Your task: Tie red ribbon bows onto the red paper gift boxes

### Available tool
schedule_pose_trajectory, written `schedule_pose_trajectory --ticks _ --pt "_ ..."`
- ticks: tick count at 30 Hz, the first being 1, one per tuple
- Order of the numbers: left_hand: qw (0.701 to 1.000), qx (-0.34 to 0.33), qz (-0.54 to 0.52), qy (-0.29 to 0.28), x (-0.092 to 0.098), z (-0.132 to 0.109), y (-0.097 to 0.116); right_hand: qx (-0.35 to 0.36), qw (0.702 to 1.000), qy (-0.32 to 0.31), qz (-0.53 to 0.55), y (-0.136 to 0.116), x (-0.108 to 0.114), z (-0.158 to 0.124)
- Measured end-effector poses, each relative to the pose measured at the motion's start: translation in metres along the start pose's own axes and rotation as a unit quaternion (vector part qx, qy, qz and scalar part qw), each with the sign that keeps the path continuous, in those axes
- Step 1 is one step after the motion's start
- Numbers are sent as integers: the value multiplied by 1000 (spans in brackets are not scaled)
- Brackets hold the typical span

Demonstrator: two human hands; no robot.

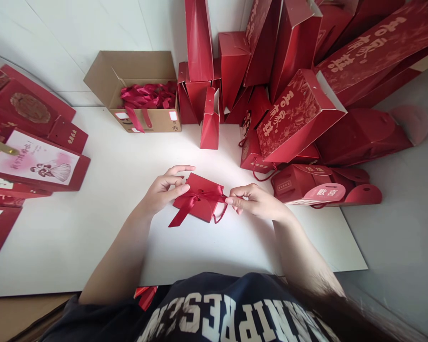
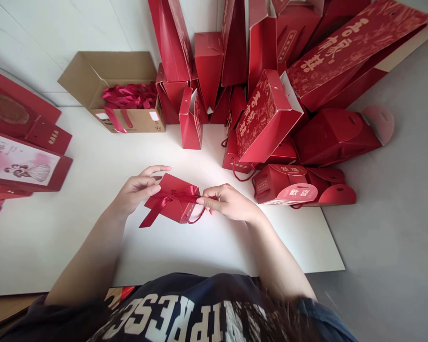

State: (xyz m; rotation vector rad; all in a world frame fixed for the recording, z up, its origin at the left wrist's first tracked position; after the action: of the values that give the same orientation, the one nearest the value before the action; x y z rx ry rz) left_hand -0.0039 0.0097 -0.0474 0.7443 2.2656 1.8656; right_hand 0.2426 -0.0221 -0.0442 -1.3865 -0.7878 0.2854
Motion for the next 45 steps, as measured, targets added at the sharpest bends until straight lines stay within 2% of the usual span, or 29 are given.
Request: schedule_pose_trajectory --ticks 11,19,22,27,29,31,34,40,43,45 --pt "994 7 -113 5 -4 10 -13 35 998 -55 -10 7 2 1" --pt "989 43 -139 26 -5 12 -17 -5 996 -68 65 19 -2 4" --pt "986 52 -155 11 -4 10 -16 4 996 -34 76 19 0 4" --pt "983 44 -179 -2 -7 6 -11 67 982 156 79 12 12 6" --pt "983 48 -176 -9 -10 5 -9 70 976 196 71 12 11 8" --pt "985 50 -166 -11 -11 5 -9 76 975 195 72 11 6 11" --pt "988 46 -147 -11 -11 5 -9 92 979 163 77 6 -5 16" --pt "988 9 -147 -36 -11 5 -11 121 980 120 107 0 -21 18" --pt "992 8 -126 -21 -11 3 -8 114 976 137 121 2 -19 17" --pt "996 12 -91 1 -12 1 -5 93 977 173 83 5 -13 15"
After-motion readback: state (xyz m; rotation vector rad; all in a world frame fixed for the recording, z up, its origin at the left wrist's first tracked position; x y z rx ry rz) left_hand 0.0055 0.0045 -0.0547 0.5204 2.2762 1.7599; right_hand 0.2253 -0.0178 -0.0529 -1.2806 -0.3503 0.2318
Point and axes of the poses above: each hand's wrist, its own z-axis towards the middle knuckle, its own x-axis out of the back of the hand, y = z × x, the point moved 4 cm from there along z, towards the middle knuckle, and after that the axes turned 10 degrees about x, right-handed, at the moved point
